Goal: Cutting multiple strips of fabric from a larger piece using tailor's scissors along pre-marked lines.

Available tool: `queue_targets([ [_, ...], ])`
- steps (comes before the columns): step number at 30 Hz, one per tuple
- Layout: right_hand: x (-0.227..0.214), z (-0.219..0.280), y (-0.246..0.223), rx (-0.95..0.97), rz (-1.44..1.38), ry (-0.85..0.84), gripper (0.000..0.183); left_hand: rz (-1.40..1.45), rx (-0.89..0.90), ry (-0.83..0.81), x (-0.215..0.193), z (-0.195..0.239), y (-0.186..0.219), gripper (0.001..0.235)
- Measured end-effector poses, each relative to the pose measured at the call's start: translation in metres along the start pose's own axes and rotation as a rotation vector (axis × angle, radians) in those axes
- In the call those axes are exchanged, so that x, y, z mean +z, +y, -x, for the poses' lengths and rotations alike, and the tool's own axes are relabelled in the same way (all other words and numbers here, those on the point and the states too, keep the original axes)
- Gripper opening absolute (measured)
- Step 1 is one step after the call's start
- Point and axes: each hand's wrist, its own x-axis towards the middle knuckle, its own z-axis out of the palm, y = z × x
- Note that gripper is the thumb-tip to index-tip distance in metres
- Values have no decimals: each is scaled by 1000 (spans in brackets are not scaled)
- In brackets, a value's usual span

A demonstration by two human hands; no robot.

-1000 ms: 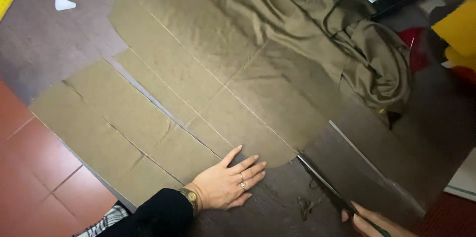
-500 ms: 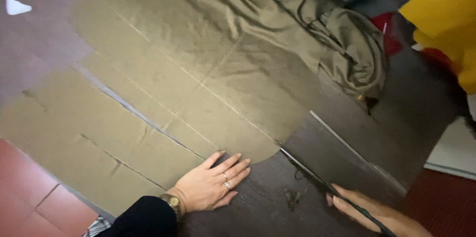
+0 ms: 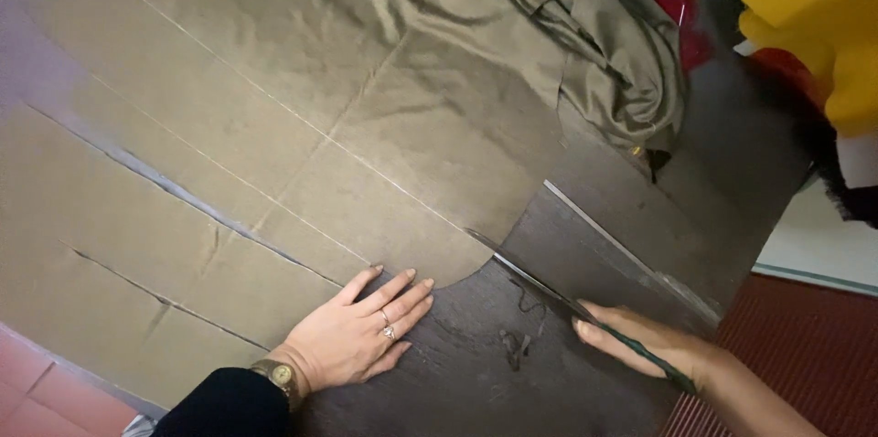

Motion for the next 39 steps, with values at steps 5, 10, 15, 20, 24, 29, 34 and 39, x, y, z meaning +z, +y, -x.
queue_targets([
  [5, 4, -19, 33, 11, 100, 39, 81, 14, -15, 18, 0, 0, 1, 57],
  [10, 0, -10, 6, -293, -6, 36, 59, 29, -23, 69, -1, -1, 0, 54],
  [15, 1, -12, 20, 8, 80, 25, 79, 35, -15, 32, -2, -1, 0, 55],
  [20, 1, -8, 3, -171, -34, 36, 59, 33, -14, 25, -2, -1, -1, 56],
  [24, -1, -1, -9, -118, -28, 30, 59, 33, -9, 1, 0, 0, 0, 57],
  [29, -1, -10, 1, -65, 4, 44, 63, 29, -7, -11, 3, 0, 0, 57],
  [34, 3, -19, 18, -197, 30, 81, 46, 39, -5, 33, -2, -1, -1, 54],
  [39, -1, -2, -7, -46, 40, 55, 58, 44, -6, 12, -1, 0, -1, 56],
])
